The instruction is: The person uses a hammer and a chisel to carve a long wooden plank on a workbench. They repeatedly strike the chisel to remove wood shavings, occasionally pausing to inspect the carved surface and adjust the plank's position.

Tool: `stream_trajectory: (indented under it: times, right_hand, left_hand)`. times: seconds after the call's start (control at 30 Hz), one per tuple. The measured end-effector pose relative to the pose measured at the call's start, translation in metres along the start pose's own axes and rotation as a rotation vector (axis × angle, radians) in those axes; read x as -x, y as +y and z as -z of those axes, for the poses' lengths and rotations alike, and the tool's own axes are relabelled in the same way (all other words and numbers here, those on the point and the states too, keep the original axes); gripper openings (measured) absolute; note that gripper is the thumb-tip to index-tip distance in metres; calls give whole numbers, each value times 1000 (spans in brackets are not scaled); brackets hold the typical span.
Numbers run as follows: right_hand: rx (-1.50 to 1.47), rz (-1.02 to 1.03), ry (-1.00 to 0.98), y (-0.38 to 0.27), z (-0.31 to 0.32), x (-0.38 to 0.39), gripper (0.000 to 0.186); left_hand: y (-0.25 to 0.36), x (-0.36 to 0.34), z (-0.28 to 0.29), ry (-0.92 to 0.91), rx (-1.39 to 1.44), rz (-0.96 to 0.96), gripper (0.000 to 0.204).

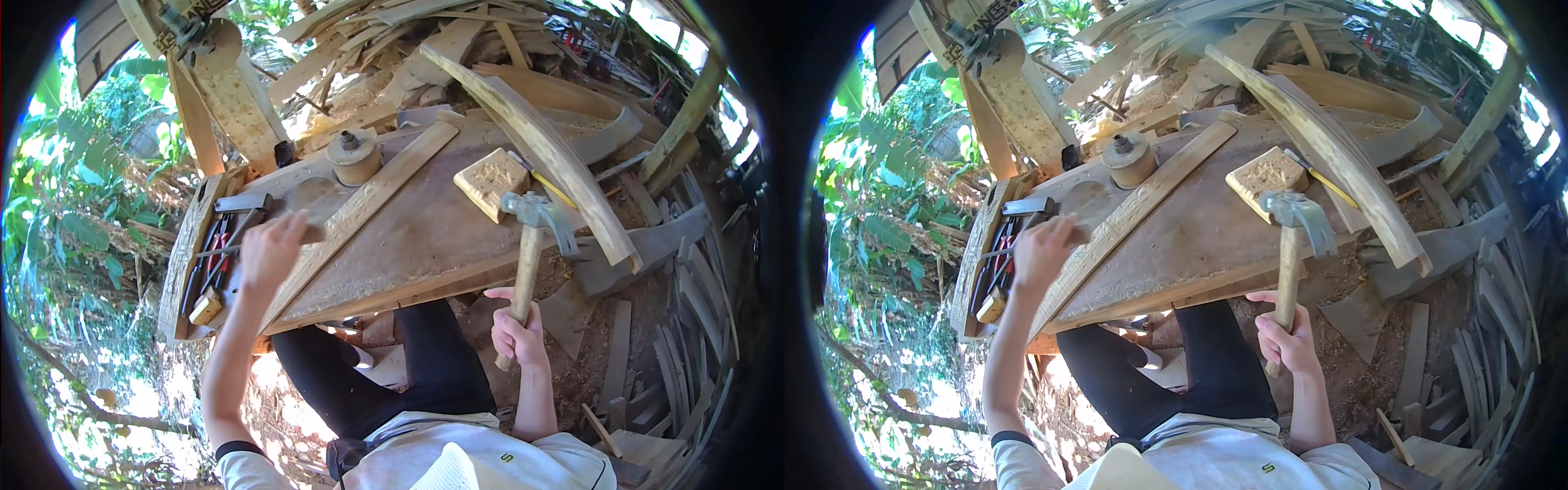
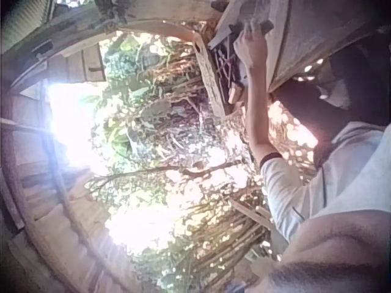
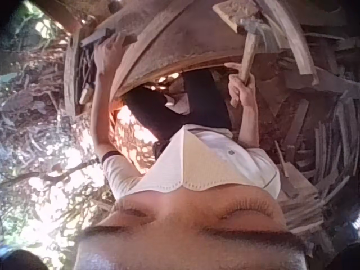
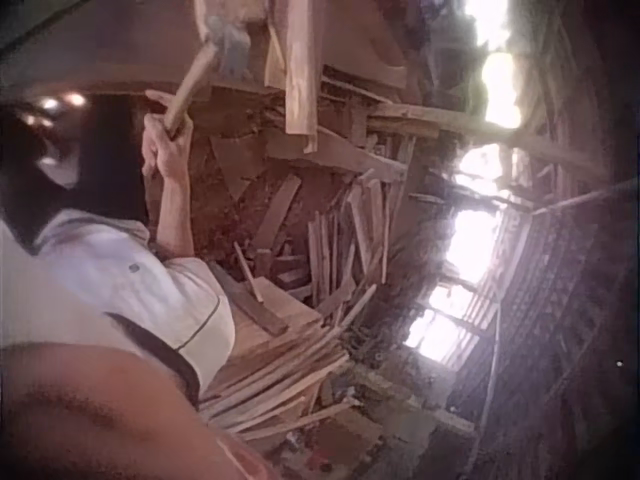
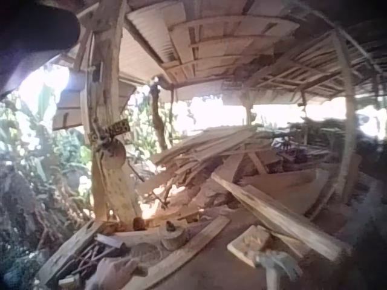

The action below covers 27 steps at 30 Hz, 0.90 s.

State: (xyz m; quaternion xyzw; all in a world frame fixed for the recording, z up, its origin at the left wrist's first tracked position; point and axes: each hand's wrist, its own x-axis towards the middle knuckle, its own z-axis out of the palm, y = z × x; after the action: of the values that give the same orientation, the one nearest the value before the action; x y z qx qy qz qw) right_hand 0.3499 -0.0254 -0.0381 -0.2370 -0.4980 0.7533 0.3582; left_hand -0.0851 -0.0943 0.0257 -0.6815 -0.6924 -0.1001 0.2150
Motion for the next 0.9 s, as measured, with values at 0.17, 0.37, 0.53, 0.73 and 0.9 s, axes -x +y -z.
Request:
stream_trajectory:
  times: [0.17,0.37,0.53,0.73,0.9]
  right_hand:
    - [-68,46,-90,8,8,-10,46]
    - [-25,69,-37,4,-8,-9,51]
    - [52,31,3,1,-1,7,55]
    - [127,21,66,-3,8,13,55]
    - [71,34,129,-4,10,7,53]
  left_hand:
    - [-29,19,6,110,48,-70,16]
    - [84,-30,-17,325,361,-682,27]
    - [140,-69,-52,333,528,-865,42]
    - [140,-105,-74,214,910,-693,53]
    - [144,-116,-84,385,817,-781,55]
